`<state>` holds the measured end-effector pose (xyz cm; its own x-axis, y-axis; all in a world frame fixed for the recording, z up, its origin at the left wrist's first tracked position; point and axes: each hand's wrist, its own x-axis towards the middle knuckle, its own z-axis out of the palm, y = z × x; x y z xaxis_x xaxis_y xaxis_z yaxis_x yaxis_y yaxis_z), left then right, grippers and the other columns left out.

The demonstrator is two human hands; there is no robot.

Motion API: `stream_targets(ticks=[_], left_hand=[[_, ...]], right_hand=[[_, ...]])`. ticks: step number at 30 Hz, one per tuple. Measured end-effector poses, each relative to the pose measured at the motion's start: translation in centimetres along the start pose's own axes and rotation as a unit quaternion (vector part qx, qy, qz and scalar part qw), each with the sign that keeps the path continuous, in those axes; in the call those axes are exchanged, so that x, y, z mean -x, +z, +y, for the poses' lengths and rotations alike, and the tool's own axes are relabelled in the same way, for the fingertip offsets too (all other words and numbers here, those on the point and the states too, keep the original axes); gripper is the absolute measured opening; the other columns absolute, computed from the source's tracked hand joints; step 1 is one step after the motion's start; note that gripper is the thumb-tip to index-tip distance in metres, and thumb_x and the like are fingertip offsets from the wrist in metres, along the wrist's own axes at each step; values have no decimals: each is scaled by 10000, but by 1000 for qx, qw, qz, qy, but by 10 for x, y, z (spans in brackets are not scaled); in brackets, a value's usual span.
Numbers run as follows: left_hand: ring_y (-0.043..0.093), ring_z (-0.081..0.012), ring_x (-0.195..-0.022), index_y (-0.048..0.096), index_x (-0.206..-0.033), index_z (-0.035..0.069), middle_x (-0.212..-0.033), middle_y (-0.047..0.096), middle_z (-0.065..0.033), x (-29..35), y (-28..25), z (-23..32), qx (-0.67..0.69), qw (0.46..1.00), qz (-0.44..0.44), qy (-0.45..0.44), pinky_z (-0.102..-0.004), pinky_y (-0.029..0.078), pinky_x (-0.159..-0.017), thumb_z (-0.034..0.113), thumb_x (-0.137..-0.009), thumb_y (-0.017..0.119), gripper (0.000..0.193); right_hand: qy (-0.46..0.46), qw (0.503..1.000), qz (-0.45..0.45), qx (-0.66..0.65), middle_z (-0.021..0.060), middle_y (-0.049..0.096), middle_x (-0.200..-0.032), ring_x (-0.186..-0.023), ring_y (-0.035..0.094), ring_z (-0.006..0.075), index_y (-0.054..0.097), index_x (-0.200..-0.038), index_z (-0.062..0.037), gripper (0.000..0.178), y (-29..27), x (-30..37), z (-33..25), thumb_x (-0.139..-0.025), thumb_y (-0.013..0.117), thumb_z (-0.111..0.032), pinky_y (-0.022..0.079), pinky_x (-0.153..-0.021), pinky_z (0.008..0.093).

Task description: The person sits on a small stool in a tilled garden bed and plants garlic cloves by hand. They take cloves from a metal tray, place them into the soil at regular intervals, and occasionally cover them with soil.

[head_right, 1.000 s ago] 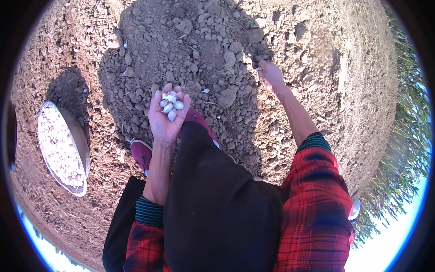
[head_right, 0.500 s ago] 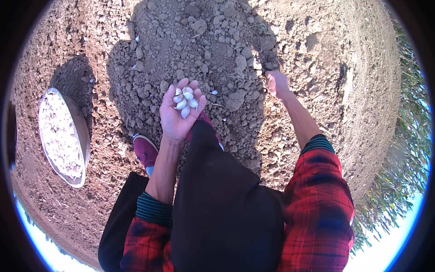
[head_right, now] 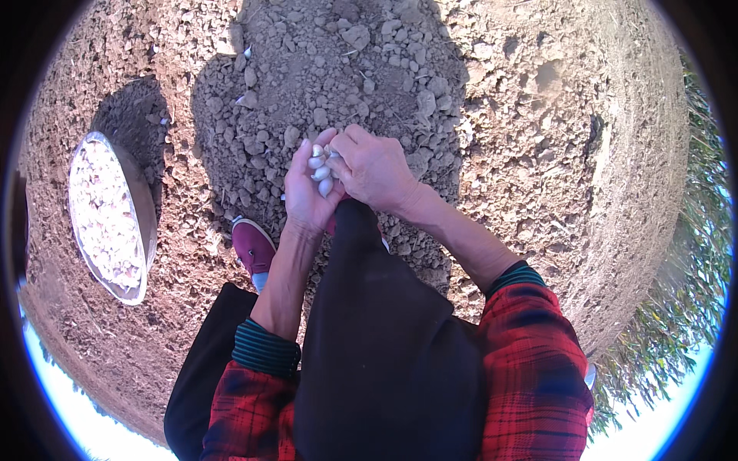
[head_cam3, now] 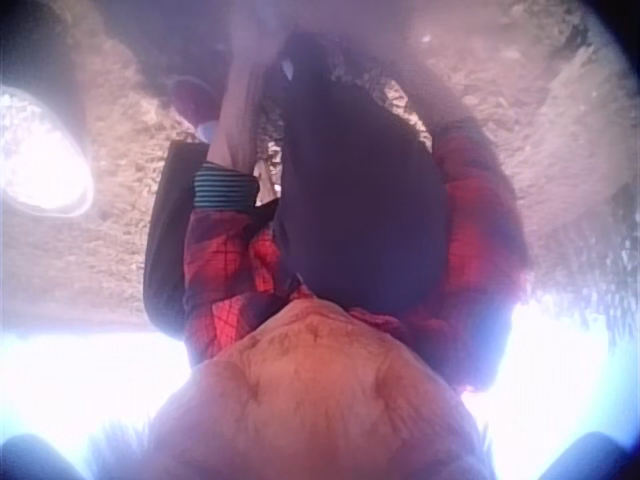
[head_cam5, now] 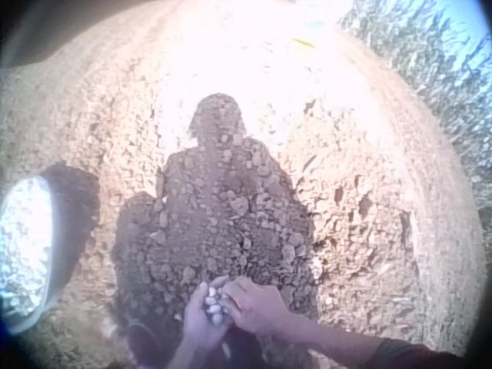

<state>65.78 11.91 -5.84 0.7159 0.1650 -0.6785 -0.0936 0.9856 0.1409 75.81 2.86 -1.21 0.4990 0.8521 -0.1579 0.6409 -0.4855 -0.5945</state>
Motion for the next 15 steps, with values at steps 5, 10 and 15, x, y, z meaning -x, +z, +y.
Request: stream_targets(ticks=[5, 10, 15], left_hand=[[633, -191, -844, 576, -1157, 18, -970, 635, -75, 3, -17, -3, -36, 998, 35, -23, -349, 554, -725, 349, -987, 423, 402], [654, -240, -899, 570, -1143, 27, -1021, 645, -123, 2, -33, 5, 39, 999, 20, -13, -386, 579, -716, 329, -981, 446, 365], [653, -253, -957, 593, -1129, 40, -1067, 647, -134, -2, -37, 31, 77, 996, 40, 32, -406, 587, -737, 321, -966, 470, 348]], right_hand=[[-35, 998, -38, 21, 113, 586, -860, -734, 643, 290, 578, -997, -80, 203, 13, 16, -3, -819, 608, -172, 520, -596, 391], [69, 979, 64, -182, 120, 649, -850, -755, 644, 311, 662, -915, -49, 135, -7, 8, 29, -806, 629, -123, 499, -641, 383], [101, 994, 17, 43, 165, 658, -818, -749, 648, 358, 645, -880, -22, 152, 11, -34, 98, -800, 610, -147, 507, -667, 442]])
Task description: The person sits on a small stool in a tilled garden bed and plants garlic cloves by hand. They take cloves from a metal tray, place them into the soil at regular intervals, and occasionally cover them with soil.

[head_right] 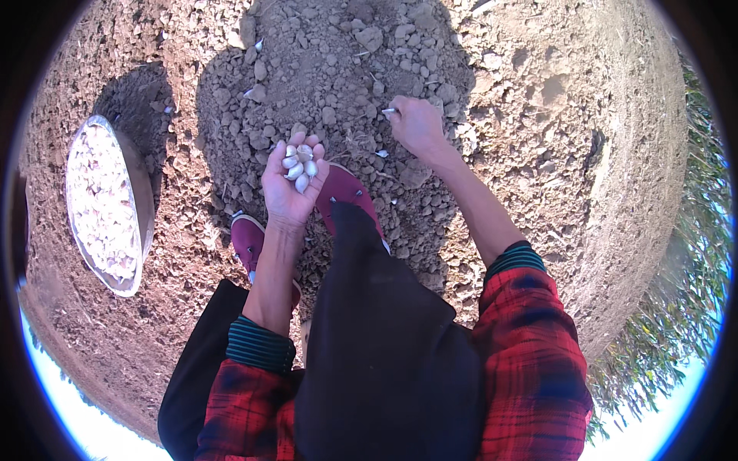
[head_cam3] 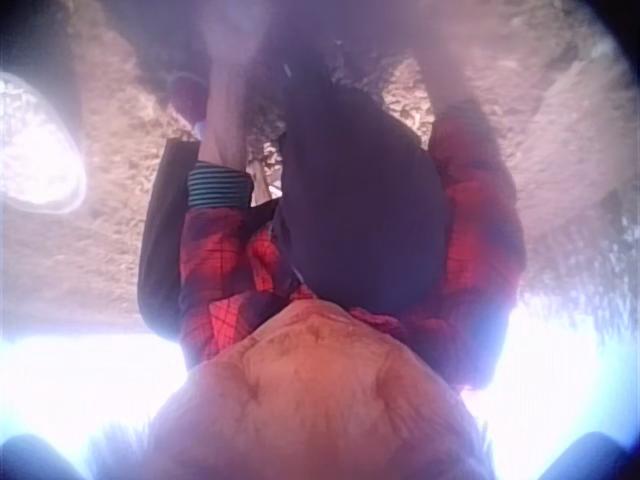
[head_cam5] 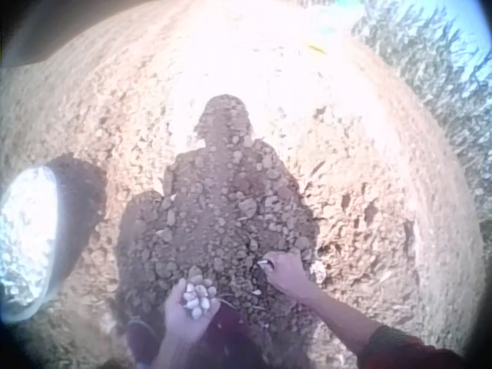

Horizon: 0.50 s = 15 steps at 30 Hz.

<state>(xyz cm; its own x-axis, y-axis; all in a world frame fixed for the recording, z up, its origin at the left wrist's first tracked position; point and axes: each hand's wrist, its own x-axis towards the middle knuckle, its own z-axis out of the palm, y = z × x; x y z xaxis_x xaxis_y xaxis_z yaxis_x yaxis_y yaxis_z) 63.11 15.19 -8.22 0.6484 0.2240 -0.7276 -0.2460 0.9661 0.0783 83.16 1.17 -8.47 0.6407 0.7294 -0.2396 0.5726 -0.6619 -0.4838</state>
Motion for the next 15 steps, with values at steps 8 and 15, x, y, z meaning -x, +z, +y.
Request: stream_targets(ticks=[8, 15], left_hand=[[652, -255, -941, 575, -1157, 39, -1088, 641, -144, -1, 3, 6, 31, 999, -35, -5, -419, 586, -752, 313, -967, 468, 351], [626, -300, -1021, 568, -1201, 48, -1221, 596, -152, -1, 15, -3, 46, 993, -104, -41, -455, 571, -800, 324, -987, 432, 375]], right_hand=[[-56, 984, 19, 169, 158, 639, -828, -739, 643, 358, 570, -814, -44, 92, 57, -28, 32, -798, 593, -132, 525, -647, 455], [-79, 967, -97, 221, 164, 641, -845, -768, 650, 352, 607, -857, -48, 88, 37, -40, 19, -816, 563, -112, 524, -671, 458]])
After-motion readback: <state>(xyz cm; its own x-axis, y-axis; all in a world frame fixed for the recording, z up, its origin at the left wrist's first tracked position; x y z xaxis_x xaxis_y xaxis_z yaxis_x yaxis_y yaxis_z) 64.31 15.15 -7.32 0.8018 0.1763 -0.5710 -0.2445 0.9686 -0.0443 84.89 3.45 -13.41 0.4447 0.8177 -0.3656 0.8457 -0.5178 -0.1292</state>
